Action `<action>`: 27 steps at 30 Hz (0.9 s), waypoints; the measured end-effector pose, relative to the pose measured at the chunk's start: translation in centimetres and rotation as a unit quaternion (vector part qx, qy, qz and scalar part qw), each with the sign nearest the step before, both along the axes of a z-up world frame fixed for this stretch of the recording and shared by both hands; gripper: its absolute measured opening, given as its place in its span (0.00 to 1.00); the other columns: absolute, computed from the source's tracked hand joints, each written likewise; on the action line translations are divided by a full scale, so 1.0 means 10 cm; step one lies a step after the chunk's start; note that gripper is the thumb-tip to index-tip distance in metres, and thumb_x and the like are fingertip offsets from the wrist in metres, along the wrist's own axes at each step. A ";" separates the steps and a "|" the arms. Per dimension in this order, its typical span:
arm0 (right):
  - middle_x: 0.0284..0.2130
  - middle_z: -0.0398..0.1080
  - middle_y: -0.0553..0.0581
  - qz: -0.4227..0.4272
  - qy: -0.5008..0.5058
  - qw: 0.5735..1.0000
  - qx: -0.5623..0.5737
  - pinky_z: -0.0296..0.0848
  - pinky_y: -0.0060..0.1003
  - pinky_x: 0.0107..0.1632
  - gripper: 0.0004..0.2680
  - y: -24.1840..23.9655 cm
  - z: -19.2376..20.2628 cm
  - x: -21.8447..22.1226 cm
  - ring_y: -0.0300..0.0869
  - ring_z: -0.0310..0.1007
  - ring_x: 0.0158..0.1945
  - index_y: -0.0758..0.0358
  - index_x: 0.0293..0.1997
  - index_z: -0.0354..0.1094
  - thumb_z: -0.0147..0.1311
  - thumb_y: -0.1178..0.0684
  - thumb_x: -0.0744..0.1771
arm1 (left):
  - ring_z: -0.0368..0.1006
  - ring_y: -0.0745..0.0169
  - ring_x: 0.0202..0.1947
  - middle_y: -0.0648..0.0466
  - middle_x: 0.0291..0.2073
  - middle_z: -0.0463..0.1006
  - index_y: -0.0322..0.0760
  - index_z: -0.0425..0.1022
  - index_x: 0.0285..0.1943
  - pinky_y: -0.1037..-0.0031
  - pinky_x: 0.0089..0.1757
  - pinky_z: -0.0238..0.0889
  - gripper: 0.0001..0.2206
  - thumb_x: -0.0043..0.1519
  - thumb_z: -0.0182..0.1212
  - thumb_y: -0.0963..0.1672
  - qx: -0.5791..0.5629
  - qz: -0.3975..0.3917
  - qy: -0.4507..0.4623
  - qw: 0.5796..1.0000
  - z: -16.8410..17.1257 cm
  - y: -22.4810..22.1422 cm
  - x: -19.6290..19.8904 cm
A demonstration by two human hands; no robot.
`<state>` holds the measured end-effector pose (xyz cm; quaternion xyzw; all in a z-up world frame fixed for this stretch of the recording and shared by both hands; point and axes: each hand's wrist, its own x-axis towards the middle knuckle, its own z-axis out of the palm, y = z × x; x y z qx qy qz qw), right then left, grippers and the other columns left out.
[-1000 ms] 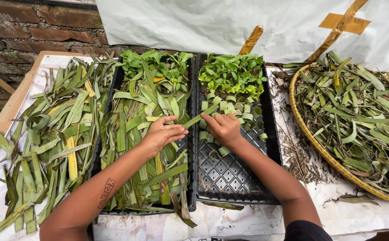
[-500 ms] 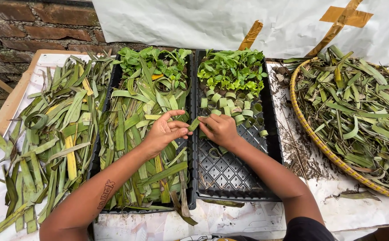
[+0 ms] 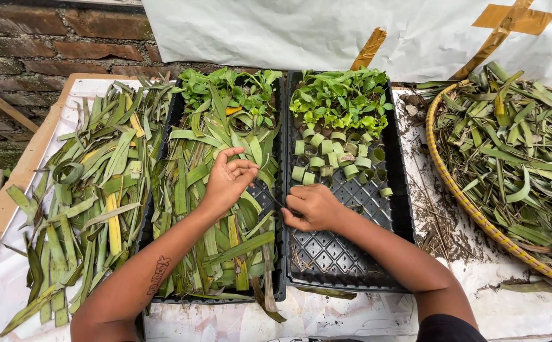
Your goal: Wrapping small green seedlings individually using long, thin leaves as a natural packaging material.
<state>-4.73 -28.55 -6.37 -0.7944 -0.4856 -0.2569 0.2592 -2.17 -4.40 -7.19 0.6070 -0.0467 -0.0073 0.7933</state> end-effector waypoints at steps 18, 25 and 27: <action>0.13 0.43 0.37 0.060 0.548 0.812 0.190 0.52 0.21 0.27 0.04 -0.09 0.09 0.04 0.24 0.48 0.21 0.68 0.40 0.78 0.64 0.65 0.64 | 0.80 0.63 0.41 0.43 0.44 0.80 0.29 0.62 0.66 0.77 0.38 0.78 0.26 0.60 0.69 0.38 0.001 -0.164 0.019 0.986 0.04 -0.23 -0.31; 0.14 0.41 0.37 0.017 0.540 0.773 0.333 0.52 0.19 0.26 0.05 -0.01 0.13 0.11 0.23 0.50 0.19 0.74 0.42 0.77 0.64 0.64 0.65 | 0.80 0.66 0.46 0.45 0.46 0.83 0.33 0.56 0.71 0.80 0.47 0.74 0.32 0.60 0.71 0.40 0.042 -0.171 0.024 0.984 -0.07 -0.38 -0.35; 0.11 0.44 0.39 -0.009 0.369 0.886 0.282 0.54 0.23 0.25 0.07 -0.11 -0.07 0.16 0.25 0.52 0.19 0.67 0.45 0.80 0.66 0.64 0.64 | 0.82 0.56 0.44 0.36 0.48 0.82 0.30 0.58 0.70 0.72 0.45 0.79 0.24 0.65 0.61 0.39 -0.006 -0.161 0.078 0.984 -0.03 -0.39 -0.37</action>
